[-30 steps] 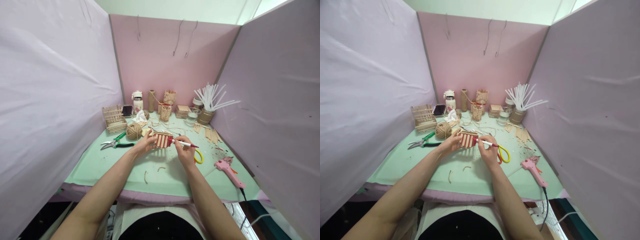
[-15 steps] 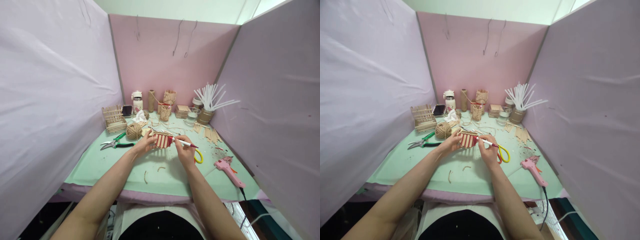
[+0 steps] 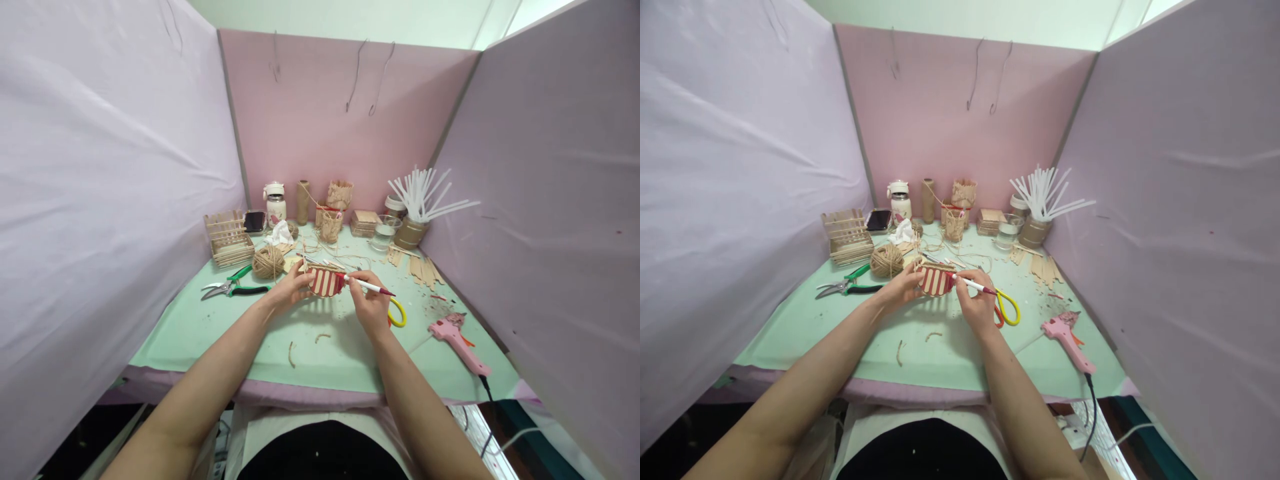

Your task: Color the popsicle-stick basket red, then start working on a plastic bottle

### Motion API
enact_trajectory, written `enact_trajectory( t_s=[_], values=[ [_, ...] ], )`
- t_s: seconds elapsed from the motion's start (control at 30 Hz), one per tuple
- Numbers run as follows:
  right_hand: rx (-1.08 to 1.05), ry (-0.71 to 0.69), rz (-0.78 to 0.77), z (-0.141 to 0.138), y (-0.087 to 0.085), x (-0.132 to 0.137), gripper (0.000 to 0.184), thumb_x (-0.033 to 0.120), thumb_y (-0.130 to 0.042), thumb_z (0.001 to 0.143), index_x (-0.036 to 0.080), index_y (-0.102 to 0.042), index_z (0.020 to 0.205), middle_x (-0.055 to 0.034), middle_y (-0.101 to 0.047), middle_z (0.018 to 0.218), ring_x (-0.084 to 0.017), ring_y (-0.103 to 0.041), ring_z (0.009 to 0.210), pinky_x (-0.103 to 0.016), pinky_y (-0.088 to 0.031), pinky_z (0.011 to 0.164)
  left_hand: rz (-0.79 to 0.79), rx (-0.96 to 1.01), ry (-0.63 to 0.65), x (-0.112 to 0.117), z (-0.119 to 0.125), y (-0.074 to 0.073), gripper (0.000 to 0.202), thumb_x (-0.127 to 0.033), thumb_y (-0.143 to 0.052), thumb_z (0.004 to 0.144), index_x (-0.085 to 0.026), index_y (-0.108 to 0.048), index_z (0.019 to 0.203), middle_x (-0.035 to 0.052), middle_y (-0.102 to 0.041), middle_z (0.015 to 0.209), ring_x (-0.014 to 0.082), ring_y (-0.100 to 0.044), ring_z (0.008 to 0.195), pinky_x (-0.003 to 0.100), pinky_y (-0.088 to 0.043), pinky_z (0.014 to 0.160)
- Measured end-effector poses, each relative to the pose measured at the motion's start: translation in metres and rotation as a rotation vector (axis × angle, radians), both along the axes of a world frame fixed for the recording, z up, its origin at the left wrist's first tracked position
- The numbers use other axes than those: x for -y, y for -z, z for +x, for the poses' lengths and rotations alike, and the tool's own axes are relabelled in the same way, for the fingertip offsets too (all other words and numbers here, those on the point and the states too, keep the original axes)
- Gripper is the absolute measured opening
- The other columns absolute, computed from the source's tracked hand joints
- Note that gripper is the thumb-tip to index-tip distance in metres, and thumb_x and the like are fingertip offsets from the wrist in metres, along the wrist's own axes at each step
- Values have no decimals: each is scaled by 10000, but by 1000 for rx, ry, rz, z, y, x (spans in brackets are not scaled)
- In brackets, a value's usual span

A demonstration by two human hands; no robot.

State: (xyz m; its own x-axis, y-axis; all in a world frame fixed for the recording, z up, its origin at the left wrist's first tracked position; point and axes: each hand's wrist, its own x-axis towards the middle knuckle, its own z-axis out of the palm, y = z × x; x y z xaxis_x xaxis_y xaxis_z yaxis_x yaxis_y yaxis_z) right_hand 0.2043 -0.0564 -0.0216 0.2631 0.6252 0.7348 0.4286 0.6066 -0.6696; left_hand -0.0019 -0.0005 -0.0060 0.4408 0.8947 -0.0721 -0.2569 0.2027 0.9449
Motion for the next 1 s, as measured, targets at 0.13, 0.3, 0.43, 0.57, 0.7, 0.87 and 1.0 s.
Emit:
enact_trajectory(
  t_s=[0.13, 0.3, 0.43, 0.57, 0.7, 0.87, 1.0],
  values=[
    [19, -18, 4, 0, 1, -1, 138, 337, -662, 973, 258, -739, 890, -23, -761, 831, -228, -699, 809, -379, -527, 761, 6, -2, 11, 0, -1, 1, 802, -470, -954, 701, -253, -558, 1364, 144, -679, 1384, 242, -720, 1126, 338, -590, 873],
    [2, -1, 9, 1, 2, -2, 139, 340, -665, 967, 257, -740, 884, -25, -761, 825, -227, -699, 801, -376, -532, 758, 2, 7, 6, -3, 0, 3, 805, -467, -956, 695, -260, -555, 1362, 139, -687, 1369, 252, -723, 1135, 373, -593, 924],
    [16, -10, 8, 0, 1, -2, 146, 355, -665, 971, 262, -737, 884, -24, -761, 827, -227, -700, 795, -373, -533, 748, 1, 3, -4, -3, 0, 4, 791, -455, -955, 697, -255, -569, 1358, 148, -686, 1371, 261, -724, 1139, 392, -598, 937],
    [11, 2, 12, 0, 1, -2, 143, 354, -664, 972, 261, -734, 887, -25, -759, 820, -230, -704, 803, -375, -535, 753, -4, 9, -5, -3, 0, 4, 801, -439, -954, 701, -257, -567, 1379, 151, -684, 1384, 268, -725, 1152, 397, -601, 942],
    [17, -8, 12, 0, 1, -1, 136, 346, -663, 972, 261, -737, 896, -24, -764, 830, -230, -707, 812, -377, -535, 760, 0, 13, 2, -2, 0, 3, 798, -443, -949, 708, -255, -561, 1380, 156, -678, 1401, 271, -721, 1159, 371, -600, 901],
    [29, -10, 9, 0, 1, 0, 142, 337, -659, 970, 262, -736, 878, -24, -770, 831, -230, -707, 814, -378, -528, 763, 1, 8, 8, -1, 0, 1, 797, -458, -954, 694, -247, -561, 1355, 150, -680, 1391, 254, -719, 1139, 345, -588, 872],
    [29, -4, 0, 1, 0, 0, 150, 340, -650, 962, 261, -734, 867, -23, -767, 820, -230, -704, 804, -375, -526, 751, -6, 7, -8, -1, 0, 1, 809, -452, -958, 680, -251, -555, 1352, 150, -682, 1385, 251, -723, 1125, 351, -587, 875]
  ],
)
